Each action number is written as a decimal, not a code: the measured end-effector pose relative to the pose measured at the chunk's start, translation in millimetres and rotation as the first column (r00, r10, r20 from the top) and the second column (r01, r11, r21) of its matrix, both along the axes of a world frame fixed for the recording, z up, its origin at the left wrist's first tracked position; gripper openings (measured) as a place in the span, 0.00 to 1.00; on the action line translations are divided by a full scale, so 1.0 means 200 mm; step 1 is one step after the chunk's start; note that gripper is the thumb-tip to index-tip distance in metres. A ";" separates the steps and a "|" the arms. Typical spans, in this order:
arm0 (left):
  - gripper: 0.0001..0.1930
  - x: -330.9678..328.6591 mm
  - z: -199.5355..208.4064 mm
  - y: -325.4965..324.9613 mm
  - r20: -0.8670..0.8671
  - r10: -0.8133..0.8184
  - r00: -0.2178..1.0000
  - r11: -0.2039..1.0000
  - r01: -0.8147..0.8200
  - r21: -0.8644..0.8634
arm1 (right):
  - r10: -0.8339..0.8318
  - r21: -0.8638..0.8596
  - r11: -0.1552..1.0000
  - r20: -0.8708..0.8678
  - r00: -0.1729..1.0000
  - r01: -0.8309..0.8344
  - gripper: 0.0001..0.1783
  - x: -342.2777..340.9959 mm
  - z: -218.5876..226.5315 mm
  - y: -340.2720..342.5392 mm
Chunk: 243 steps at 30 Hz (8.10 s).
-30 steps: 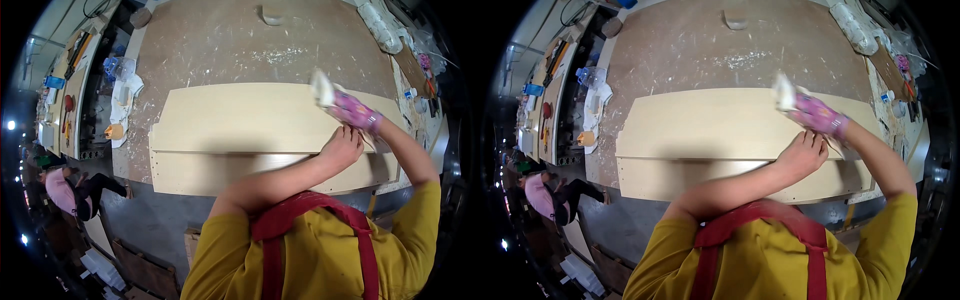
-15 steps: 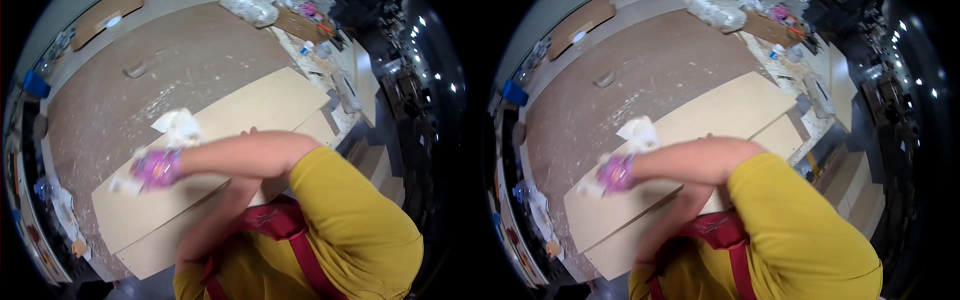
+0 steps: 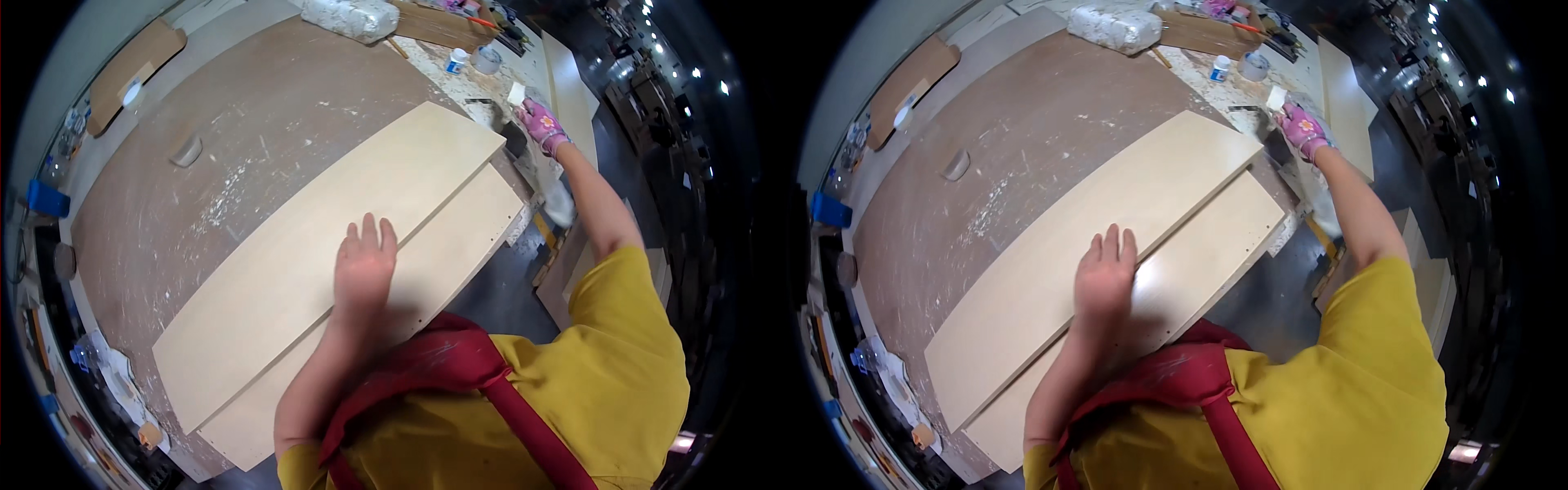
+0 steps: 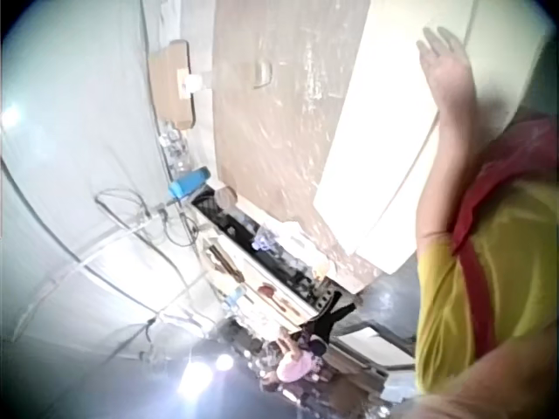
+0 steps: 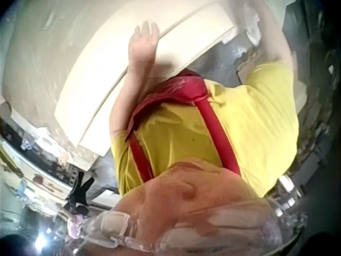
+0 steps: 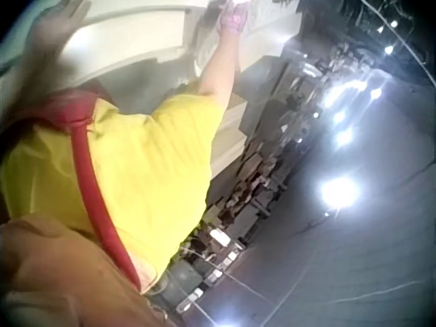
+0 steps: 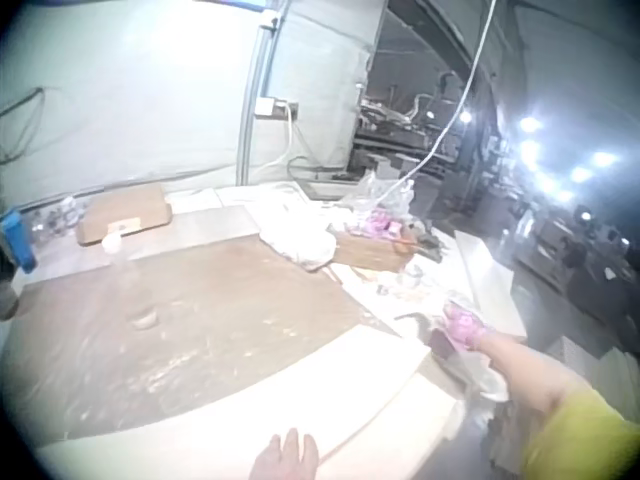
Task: The person wipes the surface of a large, light-colored wooden board with a white cloth. They methodically clean the board, flipping it over to wipe both sides and edges. The person also handles a smaller, thin wooden strip, wiping it with the same cloth. The task is performed in a workshop setting with various tools and materials visible in the background.
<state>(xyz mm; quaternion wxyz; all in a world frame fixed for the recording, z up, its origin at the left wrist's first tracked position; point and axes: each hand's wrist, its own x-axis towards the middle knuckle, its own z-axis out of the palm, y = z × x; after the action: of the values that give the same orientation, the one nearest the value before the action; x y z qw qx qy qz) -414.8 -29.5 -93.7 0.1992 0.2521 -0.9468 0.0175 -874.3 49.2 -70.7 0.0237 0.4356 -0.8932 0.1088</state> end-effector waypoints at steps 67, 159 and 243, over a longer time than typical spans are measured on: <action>0.12 1.16 0.77 0.18 0.249 0.114 0.962 0.807 -0.236 0.541 | 0.931 -0.411 0.221 -0.182 0.317 -0.884 0.17 2.18 0.69 0.10; 0.19 2.18 0.25 0.58 -0.605 0.738 0.299 0.643 -0.038 0.765 | -0.037 0.102 0.986 0.909 0.416 -0.135 0.23 0.48 0.28 0.37; 0.24 1.86 0.15 -0.05 -0.455 0.891 0.001 0.453 -0.073 0.888 | 0.583 -0.464 0.394 0.793 0.174 0.793 0.25 0.81 -0.10 0.14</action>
<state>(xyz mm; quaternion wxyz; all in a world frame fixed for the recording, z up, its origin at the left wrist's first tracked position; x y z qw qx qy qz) -43.5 -39.2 -64.3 0.5859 0.6050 -0.3740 -0.3884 -713.1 76.7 -90.1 -0.3081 0.0675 -0.4822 0.8173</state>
